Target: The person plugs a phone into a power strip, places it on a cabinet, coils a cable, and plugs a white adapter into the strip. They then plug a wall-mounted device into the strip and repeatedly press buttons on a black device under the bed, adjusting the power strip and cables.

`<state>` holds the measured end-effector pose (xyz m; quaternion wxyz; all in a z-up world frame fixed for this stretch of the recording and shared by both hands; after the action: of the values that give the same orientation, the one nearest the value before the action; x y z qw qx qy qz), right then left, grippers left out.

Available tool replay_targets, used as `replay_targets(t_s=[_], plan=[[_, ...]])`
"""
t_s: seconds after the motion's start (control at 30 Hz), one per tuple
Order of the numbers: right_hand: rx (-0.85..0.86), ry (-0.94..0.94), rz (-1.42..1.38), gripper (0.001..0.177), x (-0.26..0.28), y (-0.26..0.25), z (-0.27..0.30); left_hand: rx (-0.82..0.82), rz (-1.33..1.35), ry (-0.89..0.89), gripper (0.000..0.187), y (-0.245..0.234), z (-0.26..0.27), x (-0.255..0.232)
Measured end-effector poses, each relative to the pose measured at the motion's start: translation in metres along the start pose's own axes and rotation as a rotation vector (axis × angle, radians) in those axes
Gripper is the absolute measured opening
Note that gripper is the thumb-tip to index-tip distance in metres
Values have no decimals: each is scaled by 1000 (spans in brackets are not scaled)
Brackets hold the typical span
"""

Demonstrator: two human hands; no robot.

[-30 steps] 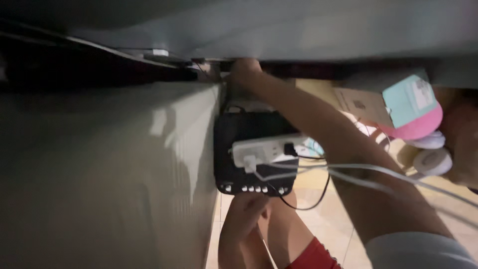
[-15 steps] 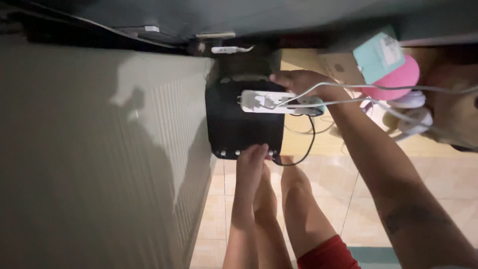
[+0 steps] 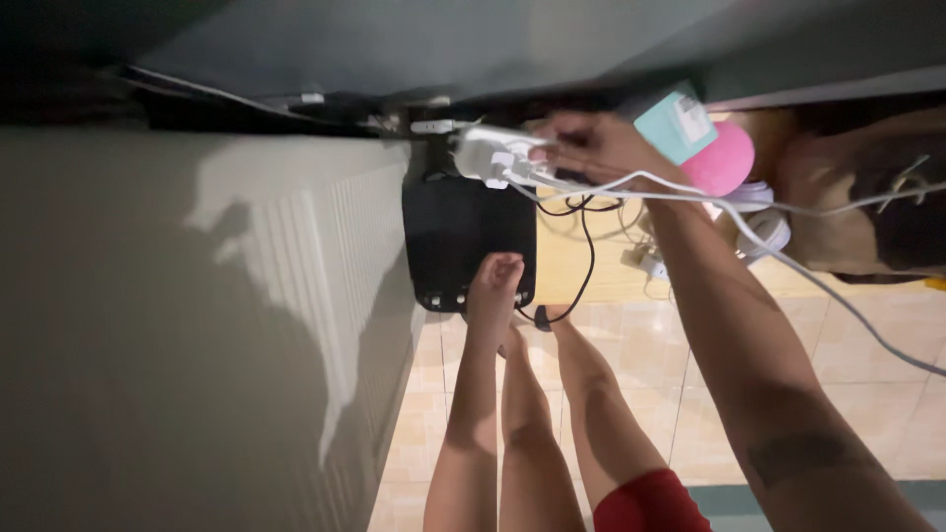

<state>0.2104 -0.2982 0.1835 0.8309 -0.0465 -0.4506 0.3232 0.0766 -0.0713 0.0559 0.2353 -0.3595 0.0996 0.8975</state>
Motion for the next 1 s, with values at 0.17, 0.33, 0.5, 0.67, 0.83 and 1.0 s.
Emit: replay_targets(t_s=[0.17, 0.33, 0.5, 0.67, 0.83, 1.0], plan=[[8, -159, -92, 50, 52, -37, 9, -86, 123, 148, 20, 1, -8, -25], [246, -376, 175, 49, 61, 38, -46, -204, 392, 221, 29, -15, -13, -7], [268, -226, 219, 45, 14, 114, -87, -229, 505, 122, 30, -41, -32, 40], [30, -272, 187, 28, -5, 118, -88, -204, 557, 114, 39, -55, -50, 74], [-135, -371, 231, 18, -2, 104, -77, -276, 464, 49, 38, -76, -72, 74], [-736, -316, 136, 11, -28, 64, -9, -264, 410, 91, 30, -85, -66, 59]])
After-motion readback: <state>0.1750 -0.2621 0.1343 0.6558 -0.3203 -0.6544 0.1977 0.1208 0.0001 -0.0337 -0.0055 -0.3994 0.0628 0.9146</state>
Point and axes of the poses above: each hand's wrist, its own z-axis away from the middle knuckle, its own y-axis out of the palm, x = y × z, the point moved 9 cm from there along -z, towards the middle knuckle, and after that the axes turned 12 degrees about x, right-handed, at the moved point
